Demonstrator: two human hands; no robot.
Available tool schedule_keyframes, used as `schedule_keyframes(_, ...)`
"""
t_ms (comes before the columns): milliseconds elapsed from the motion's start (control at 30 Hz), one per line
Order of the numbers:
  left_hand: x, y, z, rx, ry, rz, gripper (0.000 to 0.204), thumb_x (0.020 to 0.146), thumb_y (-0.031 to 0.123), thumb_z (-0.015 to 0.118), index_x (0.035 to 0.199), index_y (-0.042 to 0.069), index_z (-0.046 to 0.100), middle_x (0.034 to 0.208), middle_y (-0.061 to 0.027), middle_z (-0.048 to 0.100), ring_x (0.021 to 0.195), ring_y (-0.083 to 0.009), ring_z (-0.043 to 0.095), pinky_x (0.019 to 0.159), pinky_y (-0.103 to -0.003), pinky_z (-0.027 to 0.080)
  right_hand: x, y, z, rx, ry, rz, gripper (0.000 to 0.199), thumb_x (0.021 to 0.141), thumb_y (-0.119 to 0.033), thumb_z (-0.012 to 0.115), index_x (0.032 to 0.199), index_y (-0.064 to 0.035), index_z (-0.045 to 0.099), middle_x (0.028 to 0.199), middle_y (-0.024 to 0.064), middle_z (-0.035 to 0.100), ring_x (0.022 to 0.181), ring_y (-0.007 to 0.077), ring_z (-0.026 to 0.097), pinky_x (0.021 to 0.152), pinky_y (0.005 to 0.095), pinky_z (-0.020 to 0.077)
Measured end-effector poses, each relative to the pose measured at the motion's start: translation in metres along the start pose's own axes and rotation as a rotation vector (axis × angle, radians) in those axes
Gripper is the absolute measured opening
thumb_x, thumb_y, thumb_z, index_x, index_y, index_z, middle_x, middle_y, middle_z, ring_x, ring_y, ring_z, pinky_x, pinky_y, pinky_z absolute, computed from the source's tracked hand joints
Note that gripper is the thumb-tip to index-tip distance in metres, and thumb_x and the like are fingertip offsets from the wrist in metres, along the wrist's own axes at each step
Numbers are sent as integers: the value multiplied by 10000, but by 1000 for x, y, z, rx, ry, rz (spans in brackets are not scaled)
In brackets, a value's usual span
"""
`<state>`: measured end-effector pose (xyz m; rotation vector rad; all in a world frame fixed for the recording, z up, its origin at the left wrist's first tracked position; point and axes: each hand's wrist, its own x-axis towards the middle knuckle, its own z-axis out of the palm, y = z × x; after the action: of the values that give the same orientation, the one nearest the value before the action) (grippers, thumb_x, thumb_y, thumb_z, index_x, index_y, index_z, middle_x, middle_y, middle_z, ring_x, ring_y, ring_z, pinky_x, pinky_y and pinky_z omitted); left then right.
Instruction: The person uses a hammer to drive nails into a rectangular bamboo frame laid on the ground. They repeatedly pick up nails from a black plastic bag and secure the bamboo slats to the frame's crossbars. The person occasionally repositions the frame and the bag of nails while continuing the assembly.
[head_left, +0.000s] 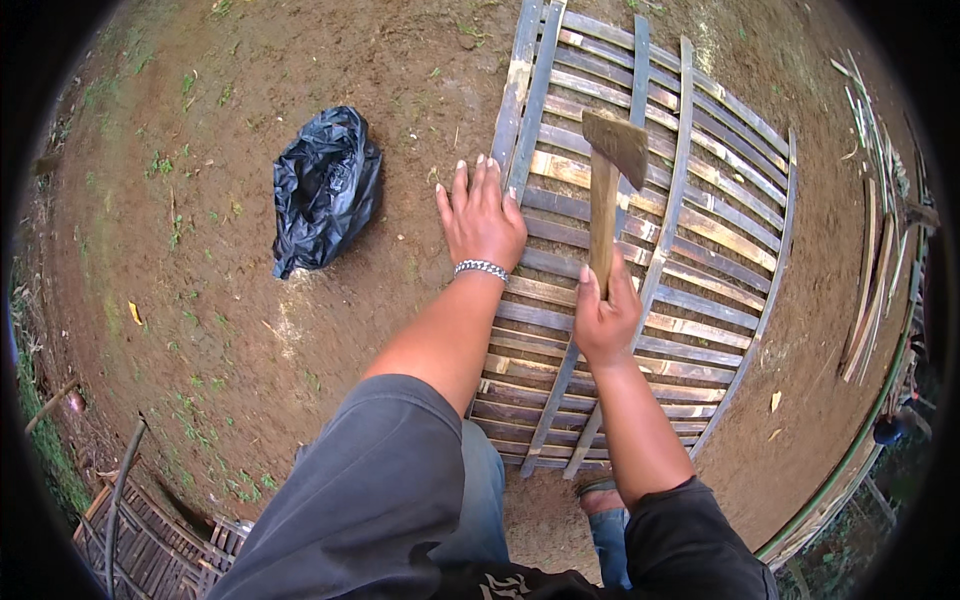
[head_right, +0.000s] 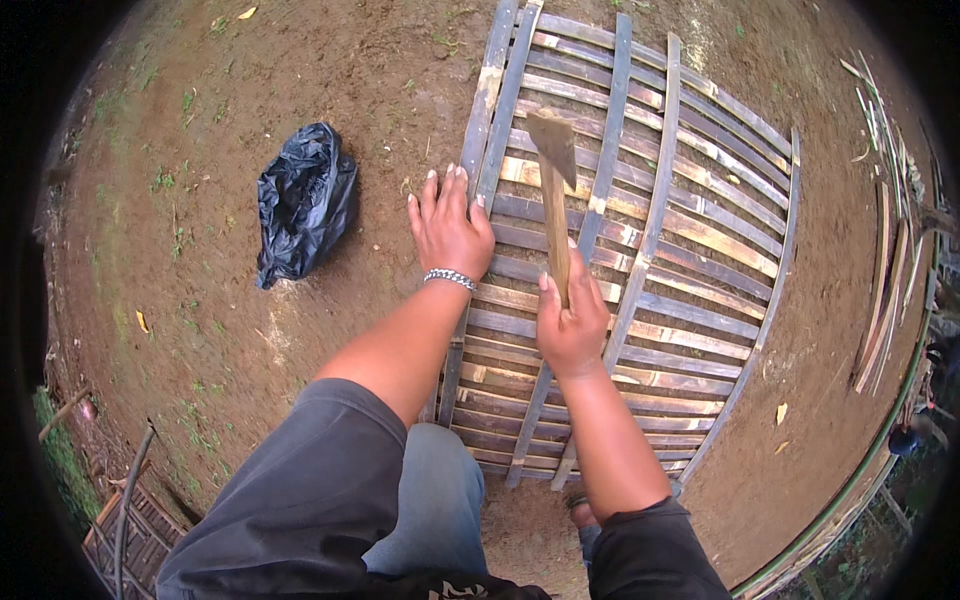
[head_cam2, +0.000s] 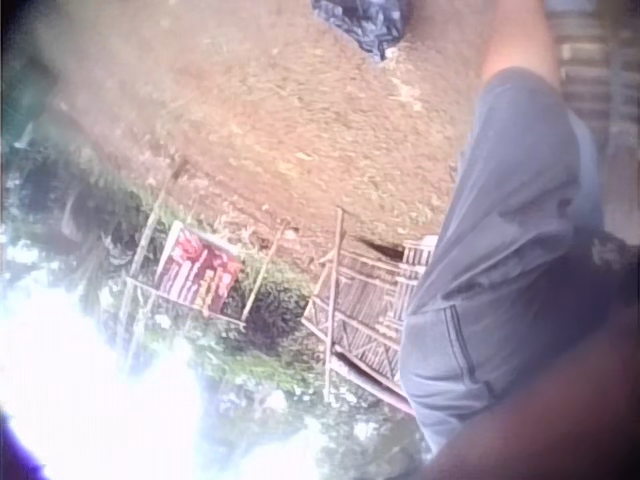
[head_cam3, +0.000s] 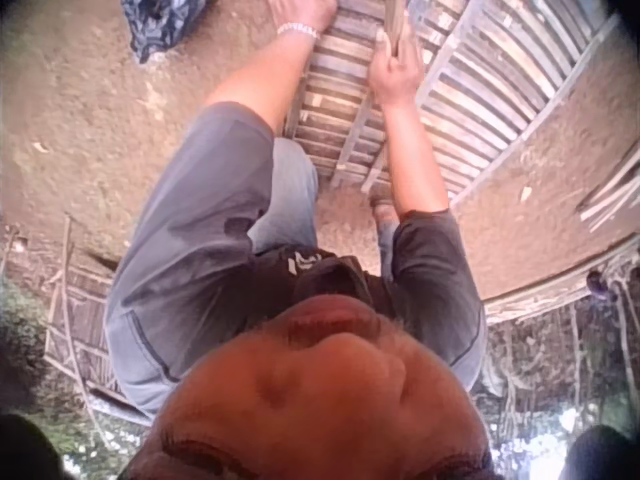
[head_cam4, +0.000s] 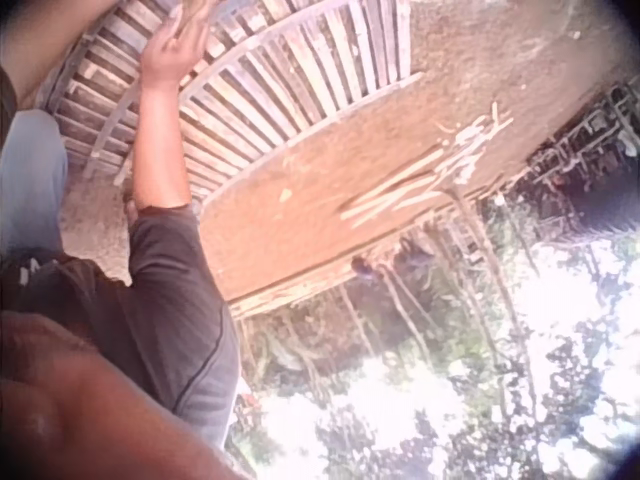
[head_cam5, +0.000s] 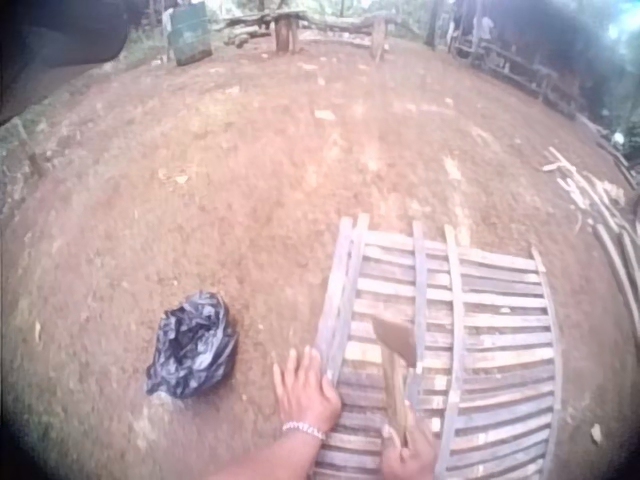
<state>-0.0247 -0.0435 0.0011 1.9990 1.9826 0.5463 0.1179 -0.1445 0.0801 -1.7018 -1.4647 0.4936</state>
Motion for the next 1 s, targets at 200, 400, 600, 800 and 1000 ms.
schedule_keyframes(200,-2,-4,0,-115,75,-18,489,933,163,541,1397,9,531,1448,-139,553,1437,-335,395,1237,-533,197,-3,39,-49,-247,-316,-82,581,848,-116,726,1408,-118,570,980,134,642,812,314,685,715,390,571)
schedule_keyframes(400,-4,-22,15,-434,428,-160,445,889,12,444,1325,-51,504,1318,-229,564,1300,-403,483,1147,-529,345,46,52,-60,-554,-698,-287,748,773,-143,718,1479,-207,476,980,89,568,774,309,651,621,443,570)
schedule_keyframes(600,-5,-20,6,-425,446,-161,439,882,-18,436,1312,-58,518,1317,-265,544,1272,-433,495,1112,-497,373,85,58,-53,-649,-744,-317,787,776,-130,760,1492,-290,477,1007,69,584,772,304,672,640,429,589)
schedule_keyframes(800,-6,-23,8,-417,446,-141,440,852,-46,427,1281,-76,522,1310,-259,556,1275,-431,497,1115,-503,373,89,56,-43,-670,-692,-279,778,786,-129,764,1491,-292,479,1013,83,586,783,317,680,678,440,593)
schedule_keyframes(1000,-1,-22,7,-408,455,-136,461,824,-55,431,1277,-65,518,1294,-247,555,1269,-426,504,1111,-501,376,85,59,-49,-628,-652,-277,810,751,-90,769,1482,-316,501,1008,74,585,791,295,681,661,428,591)
